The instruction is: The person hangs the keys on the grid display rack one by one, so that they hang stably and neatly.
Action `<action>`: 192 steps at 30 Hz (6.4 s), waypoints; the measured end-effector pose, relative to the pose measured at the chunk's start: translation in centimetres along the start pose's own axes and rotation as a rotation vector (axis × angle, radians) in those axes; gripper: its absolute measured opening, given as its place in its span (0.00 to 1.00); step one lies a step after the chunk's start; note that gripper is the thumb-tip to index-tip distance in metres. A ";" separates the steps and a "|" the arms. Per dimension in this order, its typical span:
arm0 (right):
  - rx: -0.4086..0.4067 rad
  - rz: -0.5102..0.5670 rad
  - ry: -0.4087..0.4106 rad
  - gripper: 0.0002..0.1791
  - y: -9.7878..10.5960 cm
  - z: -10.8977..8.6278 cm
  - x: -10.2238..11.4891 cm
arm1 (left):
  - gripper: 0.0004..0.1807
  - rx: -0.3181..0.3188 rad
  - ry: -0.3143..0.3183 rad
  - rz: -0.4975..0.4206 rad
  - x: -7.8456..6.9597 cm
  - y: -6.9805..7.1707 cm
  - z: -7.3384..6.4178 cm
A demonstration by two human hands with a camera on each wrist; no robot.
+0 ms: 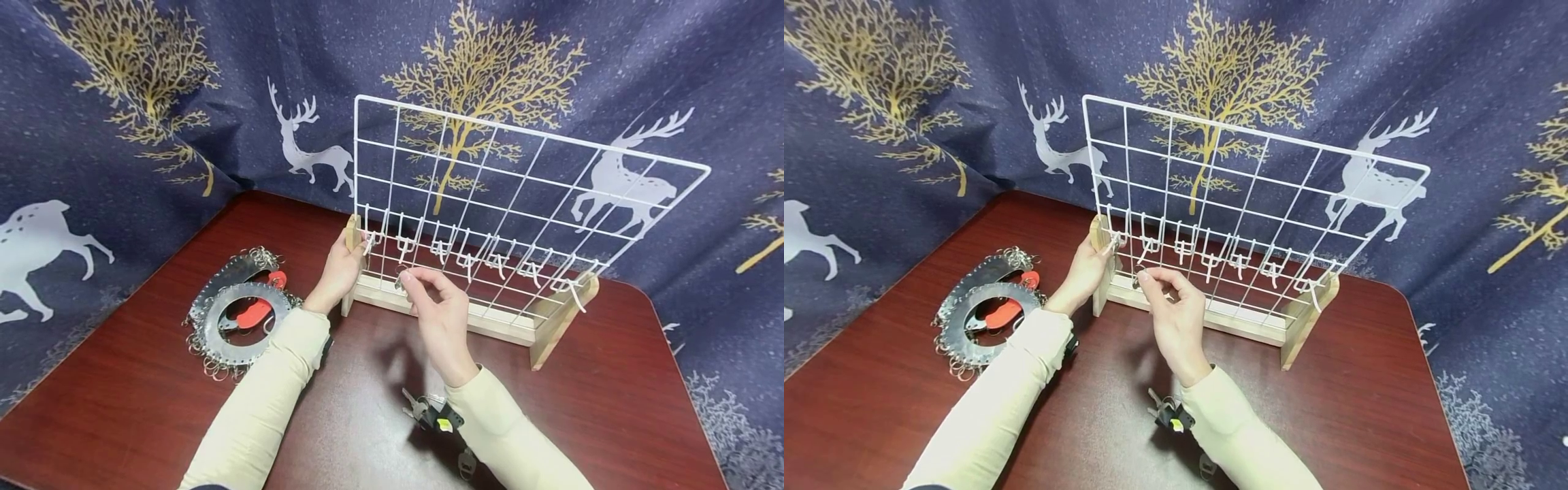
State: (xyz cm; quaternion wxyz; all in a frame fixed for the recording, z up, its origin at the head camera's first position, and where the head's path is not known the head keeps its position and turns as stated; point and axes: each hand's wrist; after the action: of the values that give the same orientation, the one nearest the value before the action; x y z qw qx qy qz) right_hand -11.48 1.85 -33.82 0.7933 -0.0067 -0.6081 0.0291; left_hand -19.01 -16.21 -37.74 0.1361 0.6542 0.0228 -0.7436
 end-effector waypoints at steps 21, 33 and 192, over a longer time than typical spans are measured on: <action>-0.039 0.011 -0.019 0.10 -0.4 0.6 -0.3 | 0.13 0.003 -0.003 0.020 0.2 0.1 0.1; -0.052 -0.006 -0.039 0.11 -0.3 0.7 -0.7 | 0.12 -0.011 -0.009 0.047 0.0 0.0 0.1; 0.577 -1.514 0.776 0.11 10.4 -8.8 -4.2 | 0.12 -0.014 -0.003 0.022 0.1 0.1 -0.1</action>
State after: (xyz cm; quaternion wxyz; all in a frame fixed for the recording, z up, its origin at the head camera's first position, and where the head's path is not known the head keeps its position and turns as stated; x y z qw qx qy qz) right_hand -4.43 12.19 -40.68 0.7204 0.5863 -0.1079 -0.3543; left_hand -18.89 -16.31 -37.88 0.1486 0.6524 0.0206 -0.7429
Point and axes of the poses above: each hand's wrist, its own z-axis towards the middle knuckle, its own y-axis out of the back of the hand, x = y × z, and after that the axes turned 2 degrees about -z, right-handed
